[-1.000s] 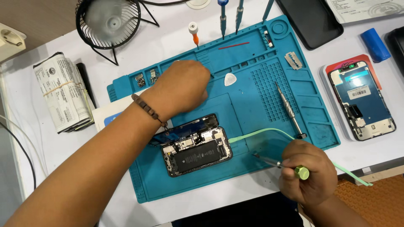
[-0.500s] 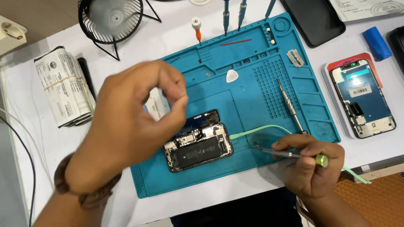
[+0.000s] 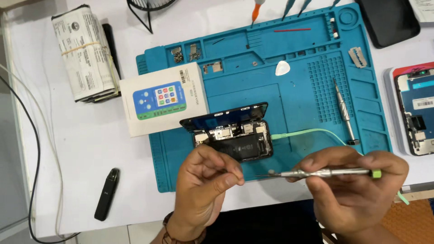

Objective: The person unlocks a smartphone, navigates the interface, and tests the camera. Then they open the device, disconnect the battery, and use a screwdriver to remove screws from the internal frame.

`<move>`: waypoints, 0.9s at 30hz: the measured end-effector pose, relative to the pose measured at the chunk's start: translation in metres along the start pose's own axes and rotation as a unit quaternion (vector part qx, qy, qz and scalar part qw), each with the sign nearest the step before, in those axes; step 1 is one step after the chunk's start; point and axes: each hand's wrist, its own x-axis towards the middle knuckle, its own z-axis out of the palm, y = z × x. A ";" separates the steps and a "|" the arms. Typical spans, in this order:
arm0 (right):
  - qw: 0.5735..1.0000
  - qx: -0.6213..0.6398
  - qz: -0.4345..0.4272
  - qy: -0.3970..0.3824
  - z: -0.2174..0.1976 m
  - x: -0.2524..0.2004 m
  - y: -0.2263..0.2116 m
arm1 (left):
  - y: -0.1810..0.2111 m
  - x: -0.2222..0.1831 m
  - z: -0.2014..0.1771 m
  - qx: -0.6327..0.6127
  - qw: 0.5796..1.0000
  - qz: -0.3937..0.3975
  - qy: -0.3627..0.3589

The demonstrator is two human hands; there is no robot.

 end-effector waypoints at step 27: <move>0.989 -0.022 -0.133 -0.055 0.023 -0.007 -0.004 | -0.013 -0.002 -0.012 -0.078 0.996 -0.016 0.036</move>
